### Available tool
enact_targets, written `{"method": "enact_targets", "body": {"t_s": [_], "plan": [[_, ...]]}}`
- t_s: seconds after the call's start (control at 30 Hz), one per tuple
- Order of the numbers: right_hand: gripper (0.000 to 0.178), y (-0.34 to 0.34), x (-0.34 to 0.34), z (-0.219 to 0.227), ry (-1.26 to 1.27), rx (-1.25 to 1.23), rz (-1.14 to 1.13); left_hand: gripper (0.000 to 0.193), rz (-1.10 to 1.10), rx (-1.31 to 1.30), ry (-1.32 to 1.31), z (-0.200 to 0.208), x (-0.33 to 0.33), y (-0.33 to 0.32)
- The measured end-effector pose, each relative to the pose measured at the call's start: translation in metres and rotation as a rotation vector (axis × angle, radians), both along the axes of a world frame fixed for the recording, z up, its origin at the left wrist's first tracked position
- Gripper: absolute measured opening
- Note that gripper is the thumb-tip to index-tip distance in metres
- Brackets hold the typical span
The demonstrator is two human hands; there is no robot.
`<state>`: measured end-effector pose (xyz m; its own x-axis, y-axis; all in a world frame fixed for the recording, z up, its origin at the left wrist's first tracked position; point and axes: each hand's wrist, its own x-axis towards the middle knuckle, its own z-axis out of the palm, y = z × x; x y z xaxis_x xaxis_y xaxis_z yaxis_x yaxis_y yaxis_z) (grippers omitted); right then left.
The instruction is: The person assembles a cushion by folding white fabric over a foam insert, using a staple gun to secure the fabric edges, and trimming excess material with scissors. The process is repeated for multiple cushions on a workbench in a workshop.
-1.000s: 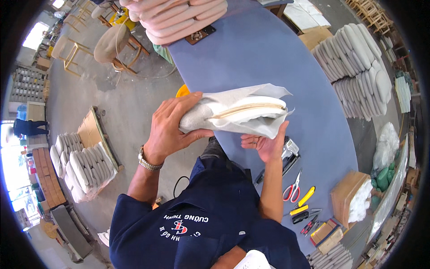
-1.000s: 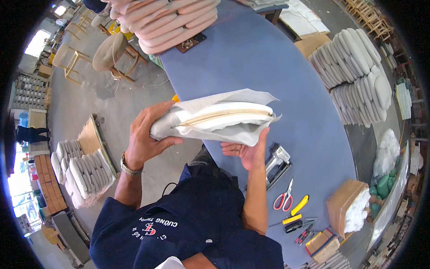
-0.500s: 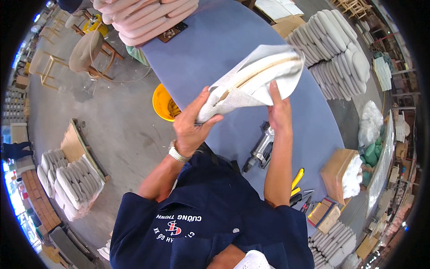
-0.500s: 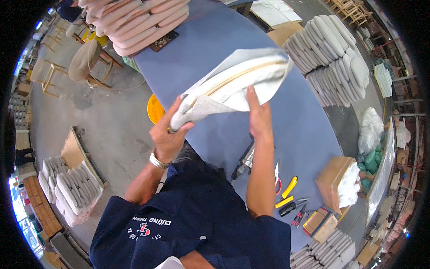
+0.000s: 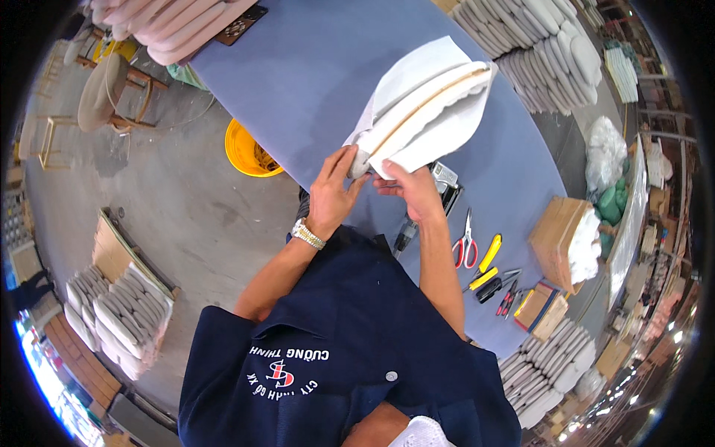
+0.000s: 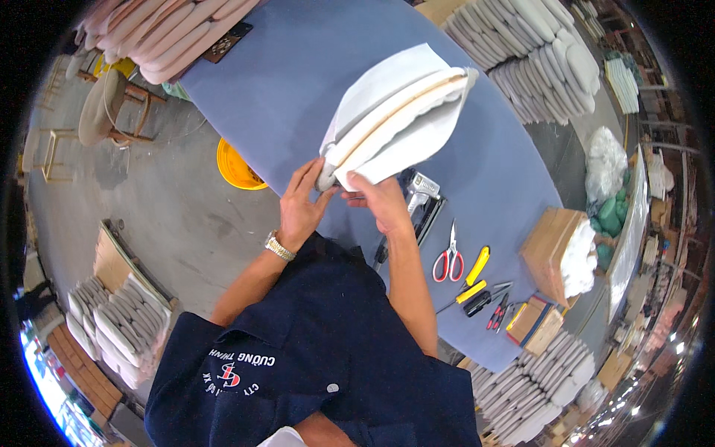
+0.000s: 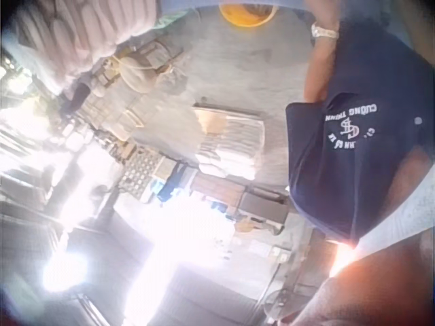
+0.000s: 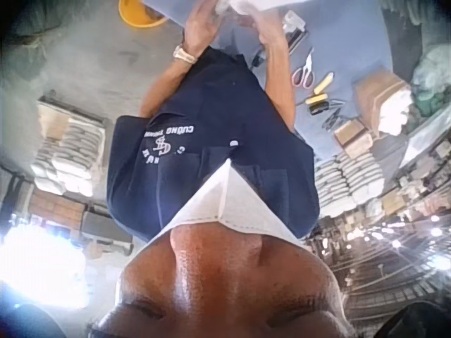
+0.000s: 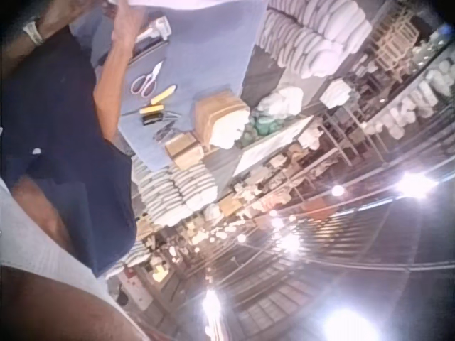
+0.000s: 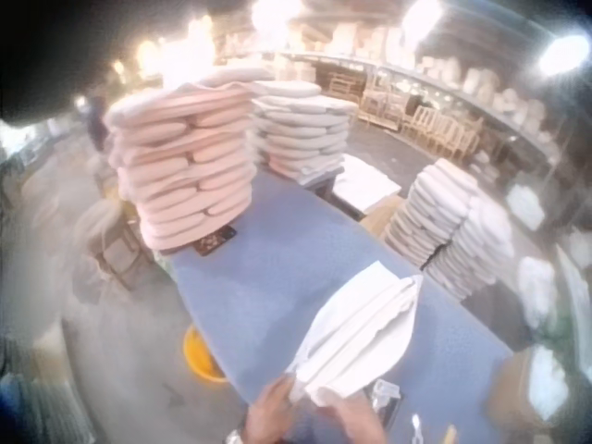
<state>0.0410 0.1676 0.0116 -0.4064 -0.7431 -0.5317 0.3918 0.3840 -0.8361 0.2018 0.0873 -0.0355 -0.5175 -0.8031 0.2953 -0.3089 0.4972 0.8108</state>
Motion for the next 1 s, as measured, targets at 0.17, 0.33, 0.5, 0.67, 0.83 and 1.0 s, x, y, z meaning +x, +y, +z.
{"method": "enact_targets", "body": {"t_s": [0.17,0.33,0.5,0.67,0.83,1.0], "plan": [[0.032,-0.008,0.018,-0.037,0.101,-0.144,0.022,0.059,-0.038,0.079,-0.033,0.0,0.006,-0.016],[0.029,-0.023,0.028,-0.051,0.122,-0.265,0.007,0.062,0.03,0.325,-0.007,0.018,0.001,-0.014],[0.03,-0.025,0.023,-0.07,0.199,-0.279,0.083,0.064,0.083,0.237,-0.156,0.02,-0.012,-0.025],[0.028,-0.018,0.021,-0.048,0.231,-0.194,0.18,0.061,0.116,0.171,-0.14,0.013,-0.008,-0.023],[0.025,0.044,-0.014,-0.06,0.482,-0.044,0.005,0.051,0.149,0.107,-0.115,0.009,-0.008,-0.028],[0.035,0.143,-0.047,-0.135,0.727,0.353,-0.273,0.047,0.149,-0.02,-0.061,0.002,-0.011,-0.031]]}}
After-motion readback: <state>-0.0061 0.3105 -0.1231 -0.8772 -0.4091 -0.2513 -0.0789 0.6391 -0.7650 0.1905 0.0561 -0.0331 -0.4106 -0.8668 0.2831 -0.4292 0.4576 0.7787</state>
